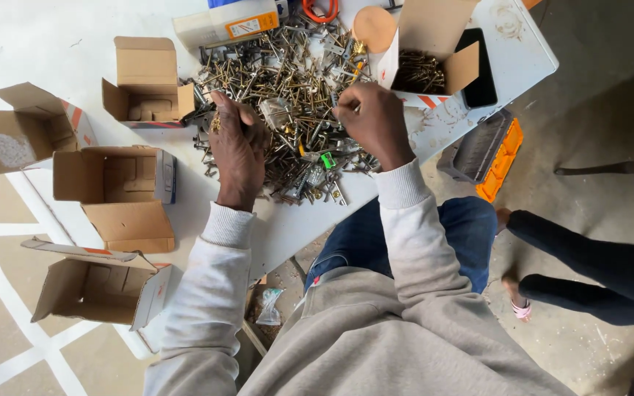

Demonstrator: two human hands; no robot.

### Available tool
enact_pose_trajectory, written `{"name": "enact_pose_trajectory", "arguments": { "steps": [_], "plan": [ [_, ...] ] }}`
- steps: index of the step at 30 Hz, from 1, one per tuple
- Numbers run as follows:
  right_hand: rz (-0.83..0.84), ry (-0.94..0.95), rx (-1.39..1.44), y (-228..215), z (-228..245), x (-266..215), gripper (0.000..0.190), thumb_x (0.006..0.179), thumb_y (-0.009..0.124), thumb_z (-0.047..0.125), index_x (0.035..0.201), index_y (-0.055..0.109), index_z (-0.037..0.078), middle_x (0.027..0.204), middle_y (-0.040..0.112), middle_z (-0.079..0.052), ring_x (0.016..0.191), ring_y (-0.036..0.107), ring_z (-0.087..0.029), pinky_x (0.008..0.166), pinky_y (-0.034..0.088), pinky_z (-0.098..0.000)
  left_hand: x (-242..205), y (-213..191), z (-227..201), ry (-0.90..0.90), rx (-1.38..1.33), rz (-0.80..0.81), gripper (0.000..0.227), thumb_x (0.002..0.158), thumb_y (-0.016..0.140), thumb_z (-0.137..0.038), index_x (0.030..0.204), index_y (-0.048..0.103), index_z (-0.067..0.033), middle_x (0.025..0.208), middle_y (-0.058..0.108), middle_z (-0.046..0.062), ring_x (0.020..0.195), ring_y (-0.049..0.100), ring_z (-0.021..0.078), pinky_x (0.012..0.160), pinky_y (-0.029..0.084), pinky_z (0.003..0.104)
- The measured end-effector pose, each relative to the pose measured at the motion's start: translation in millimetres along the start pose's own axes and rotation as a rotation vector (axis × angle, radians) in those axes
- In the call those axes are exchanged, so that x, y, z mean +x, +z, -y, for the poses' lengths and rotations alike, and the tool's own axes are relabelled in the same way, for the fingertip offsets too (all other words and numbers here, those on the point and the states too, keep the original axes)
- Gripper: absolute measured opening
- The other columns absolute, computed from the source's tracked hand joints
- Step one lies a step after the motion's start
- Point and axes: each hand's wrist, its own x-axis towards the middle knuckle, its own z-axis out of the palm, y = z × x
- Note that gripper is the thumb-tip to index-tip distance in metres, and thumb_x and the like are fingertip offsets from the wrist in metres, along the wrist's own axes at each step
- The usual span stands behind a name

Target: Sorting mixed screws, nails, and other small hardware into separate boxes

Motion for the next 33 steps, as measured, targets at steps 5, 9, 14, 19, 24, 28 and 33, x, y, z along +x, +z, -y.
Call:
{"name": "enact_pose_trajectory", "arguments": {
  "steps": [5, 9, 14, 19, 24, 28, 33],
  "plan": [
    [0.029, 0.014, 0.009, 14.4, -0.1, -2.0, 0.009, 0.089, 0.076, 0.012, 0.097, 0.071, 0.011, 0.078, 0.067, -0.007, 0.081, 0.071, -0.033, 0.078, 0.055, -0.0488, 4.2, -13.4, 8.4, -0.015, 0.051, 0.039, 0.054, 0.099, 0.057, -0.059, 0.062, 0.046, -0.0223, 0.05, 0.041, -0.005, 0.041, 0.034, 0.0082, 0.049, 0.04, 0.024],
    [-0.017, 0.042, -0.014, 24.0, -10.0, -2.3, 0.005, 0.086, 0.075, 0.014, 0.087, 0.071, 0.016, 0.075, 0.068, -0.005, 0.079, 0.071, -0.033, 0.076, 0.056, -0.0457, 5.9, -12.3, 7.9, -0.005, -0.05, 0.079, 0.057, 0.099, 0.059, -0.055, 0.059, 0.038, -0.0215, 0.048, 0.032, -0.002, 0.04, 0.029, 0.011, 0.048, 0.038, 0.026],
    [-0.043, 0.032, -0.06, 28.0, -14.0, -6.7, 0.006, 0.088, 0.07, 0.013, 0.093, 0.069, 0.013, 0.081, 0.07, -0.012, 0.086, 0.072, -0.039, 0.079, 0.055, -0.0533, 1.3, -9.2, 3.2, -0.044, -0.039, 0.06, 0.059, 0.097, 0.061, -0.058, 0.057, 0.036, -0.0223, 0.048, 0.031, -0.003, 0.041, 0.028, 0.0102, 0.048, 0.036, 0.025],
    [-0.071, 0.066, 0.346, 8.8, -2.7, -12.4, 0.016, 0.095, 0.064, 0.005, 0.109, 0.072, 0.007, 0.084, 0.072, -0.012, 0.069, 0.069, -0.019, 0.065, 0.058, -0.0354, 3.8, -12.7, 5.7, -0.072, -0.047, 0.067, 0.06, 0.098, 0.06, -0.057, 0.057, 0.035, -0.0211, 0.049, 0.03, -0.001, 0.04, 0.027, 0.0123, 0.047, 0.038, 0.028],
    [-0.011, 0.086, 0.937, -1.2, 11.3, -20.4, 0.024, 0.097, 0.07, 0.006, 0.117, 0.065, -0.006, 0.097, 0.071, -0.018, 0.084, 0.066, -0.015, 0.071, 0.062, -0.0259, 2.7, -6.1, 4.5, -0.085, 0.028, 0.063, 0.057, 0.099, 0.054, -0.06, 0.059, 0.043, -0.0202, 0.049, 0.038, -0.002, 0.041, 0.035, 0.0124, 0.05, 0.044, 0.028],
    [-0.005, 0.024, 1.063, 6.1, 10.2, -22.2, 0.025, 0.094, 0.076, 0.003, 0.114, 0.066, -0.009, 0.099, 0.07, -0.021, 0.088, 0.069, -0.018, 0.073, 0.064, -0.0301, 2.6, -10.9, 21.8, 0.052, 0.108, 0.068, 0.054, 0.104, 0.056, -0.05, 0.064, 0.053, -0.014, 0.053, 0.044, 0.0, 0.044, 0.042, 0.0113, 0.047, 0.042, 0.026],
    [0.012, -0.048, 1.149, 15.4, 31.2, -25.5, 0.016, 0.091, 0.075, -0.007, 0.104, 0.066, -0.013, 0.092, 0.068, -0.021, 0.078, 0.071, -0.018, 0.073, 0.063, -0.0311, 3.1, -15.1, 33.3, 0.28, 0.157, 0.179, 0.036, 0.072, 0.094, -0.028, 0.076, 0.071, -0.001, 0.062, 0.059, 0.011, 0.055, 0.047, 0.0126, 0.053, 0.044, 0.029]
  ]
}}
